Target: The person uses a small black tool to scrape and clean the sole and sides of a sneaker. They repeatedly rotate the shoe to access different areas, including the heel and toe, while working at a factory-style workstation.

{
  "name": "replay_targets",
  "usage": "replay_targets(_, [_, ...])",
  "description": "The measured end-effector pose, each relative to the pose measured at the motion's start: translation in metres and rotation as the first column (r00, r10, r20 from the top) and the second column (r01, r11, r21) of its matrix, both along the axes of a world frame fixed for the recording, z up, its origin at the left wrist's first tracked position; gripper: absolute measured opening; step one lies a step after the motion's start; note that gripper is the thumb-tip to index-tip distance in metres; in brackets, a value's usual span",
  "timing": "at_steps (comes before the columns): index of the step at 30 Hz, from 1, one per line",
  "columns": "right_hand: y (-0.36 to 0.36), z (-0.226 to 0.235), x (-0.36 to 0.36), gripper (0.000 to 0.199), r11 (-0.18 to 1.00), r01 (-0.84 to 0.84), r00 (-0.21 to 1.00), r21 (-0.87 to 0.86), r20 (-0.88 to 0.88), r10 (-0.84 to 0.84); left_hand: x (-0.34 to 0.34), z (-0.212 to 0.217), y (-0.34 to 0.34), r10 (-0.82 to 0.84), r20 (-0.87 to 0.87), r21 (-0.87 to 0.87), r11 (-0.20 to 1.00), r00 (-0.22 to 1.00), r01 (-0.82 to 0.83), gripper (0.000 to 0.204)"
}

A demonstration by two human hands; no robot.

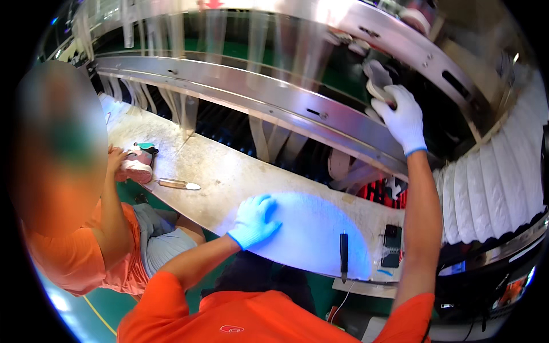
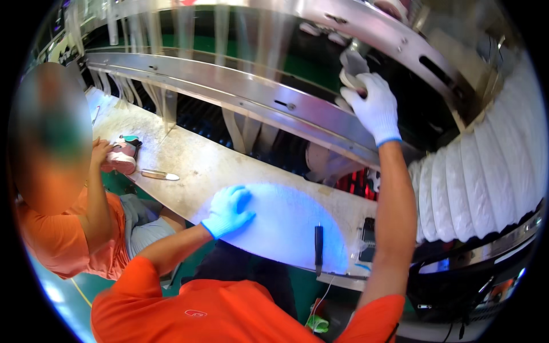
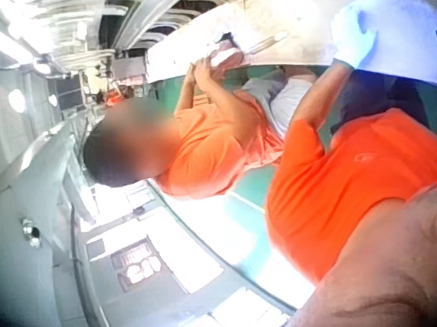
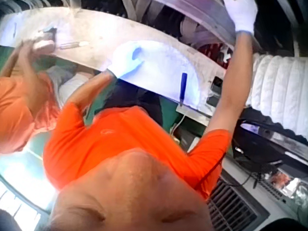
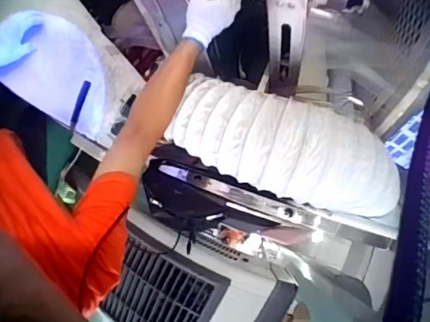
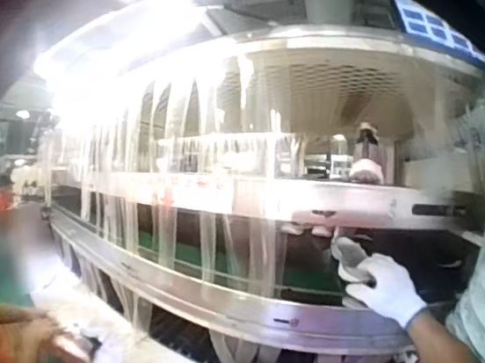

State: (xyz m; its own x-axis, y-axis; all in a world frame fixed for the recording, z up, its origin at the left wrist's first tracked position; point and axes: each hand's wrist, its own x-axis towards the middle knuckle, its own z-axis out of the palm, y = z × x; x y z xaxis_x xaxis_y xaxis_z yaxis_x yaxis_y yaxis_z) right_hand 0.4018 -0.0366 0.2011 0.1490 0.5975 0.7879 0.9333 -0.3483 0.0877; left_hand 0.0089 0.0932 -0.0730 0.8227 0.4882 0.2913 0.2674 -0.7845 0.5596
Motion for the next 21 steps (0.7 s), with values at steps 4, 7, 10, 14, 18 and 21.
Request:
replay_targets(4, [0.009, 0.004, 0.003, 0.049, 0.956, 0.258, 0.930, -0.142, -0.230, -0.285, 0.096, -0.009, -0.004, -0.191, 0.055, -0.293, 0.935, 0.980, 0.199, 0.061])
replay_targets(7, [0.016, 0.006, 0.002, 0.050, 0.930, 0.323, 0.848, -0.177, -0.383, -0.368, 0.197, -0.026, 0.000, 0.074, 0.249, -0.278, 0.961, 0.966, -0.002, 0.072])
replay_targets(10, [0.016, 0.012, -0.007, 0.052, 0.918, 0.348, 0.845, -0.189, -0.362, -0.395, 0.299, -0.029, -0.008, 0.224, 0.178, -0.320, 0.934, 0.958, -0.159, 0.089])
replay_targets(14, [0.019, -0.005, 0.010, 0.048, 0.956, 0.275, 0.895, -0.101, -0.336, -0.293, 0.367, -0.051, -0.038, 0.258, -0.200, -0.158, 0.944, 0.945, -0.291, 0.102])
replay_targets(18, [0.012, -0.008, 0.016, 0.038, 0.968, 0.238, 0.879, -0.073, -0.408, -0.247, 0.378, -0.058, -0.030, 0.292, -0.282, -0.077, 0.943, 0.914, -0.325, 0.099])
replay_targets(21, [0.016, -0.013, 0.028, 0.033, 0.970, 0.235, 0.880, -0.063, -0.410, -0.240, 0.381, -0.053, 0.002, 0.349, -0.152, -0.242, 0.894, 0.925, -0.377, 0.066])
